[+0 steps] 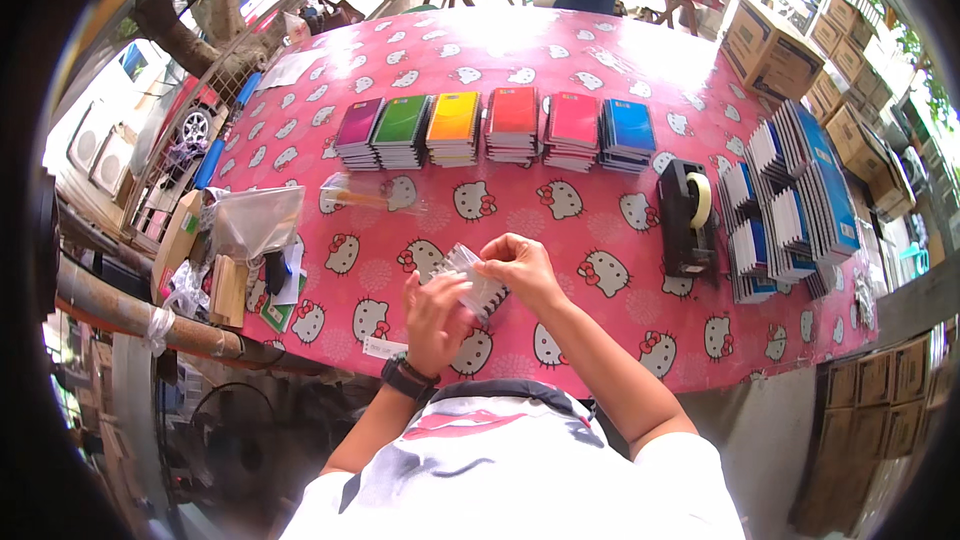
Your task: The person organizes stacks of colorful notebooks on a table and places several notebooks into clear plastic bags by hand, securing them with tape.
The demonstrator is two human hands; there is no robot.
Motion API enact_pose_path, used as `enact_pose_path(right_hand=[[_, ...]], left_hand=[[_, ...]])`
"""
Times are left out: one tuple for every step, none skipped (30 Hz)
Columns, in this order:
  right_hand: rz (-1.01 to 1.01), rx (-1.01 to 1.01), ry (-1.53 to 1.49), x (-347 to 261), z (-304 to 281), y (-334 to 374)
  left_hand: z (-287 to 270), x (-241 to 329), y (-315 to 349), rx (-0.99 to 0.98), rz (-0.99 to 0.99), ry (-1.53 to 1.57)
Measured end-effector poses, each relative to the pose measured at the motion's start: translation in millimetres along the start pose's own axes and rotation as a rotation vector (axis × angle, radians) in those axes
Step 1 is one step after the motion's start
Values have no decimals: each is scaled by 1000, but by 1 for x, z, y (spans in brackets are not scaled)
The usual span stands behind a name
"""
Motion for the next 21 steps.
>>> enact_pose_path(right_hand=[[5, 0, -21, 3, -1, -2], [8, 2, -42, 5, -3, -2], [5, -11, -40, 4, -7, 1], [-55, 13, -20, -2, -13, 4], [-115, 38, 2, -10, -20, 7], [-174, 66, 24, -19, -29, 13], [-218, 170, 111, -37, -45, 22], [-263, 276, 202, -54, -69, 34], [-372, 418, 179, -65, -107, 44], [-414, 633, 339, -74, -153, 65], [-419, 813, 449, -77, -201, 87], [-427, 1005, 564, -81, -244, 114], [-380, 1050, 659, -67, -283, 125], [-334, 1098, 754, -52, -322, 133], [-284, 1131, 843, -48, -345, 138], [-226, 1057, 849, -48, -330, 120], [-234, 1024, 826, -42, -339, 114], [-195, 1042, 829, -39, -353, 115], [-94, 1013, 714, -35, -357, 104], [6, 984, 600, -28, -359, 100], [-85, 987, 573, -36, -354, 103]], left_hand=[[8, 10, 2, -127, -1, -75], [17, 16, 5, -254, 3, -148], [20, 19, 2, -267, 17, -155], [20, 18, 0, -296, 0, -142], [18, 18, -4, -326, -15, -127], [18, 16, -6, -357, -29, -112], [16, 9, -4, -367, -48, -123], [14, 6, -2, -356, -49, -129], [13, 5, -1, -346, -44, -132], [15, 7, -2, -335, -31, -126], [19, 8, -2, -341, -28, -124], [21, 10, -4, -344, -24, -134], [25, 14, -6, -349, -12, -136], [27, 19, -9, -349, 3, -136], [28, 16, -7, -373, -6, -155], [24, 12, -5, -376, -25, -169], [24, 12, -5, -381, -25, -165], [27, 13, -6, -387, -25, -159], [26, 12, -5, -393, -22, -177], [27, 12, -5, -393, -13, -183], [28, 12, -6, -392, -4, -188]])
Point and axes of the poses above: each hand's wrist, its own y-axis away from the middle knuckle, its own z-axis out of the palm, x = y × z, the point moved 9 cm from there along -y, towards the middle knuckle, and after that the axes turned 4 degrees about -y, right-handed, at the moved point
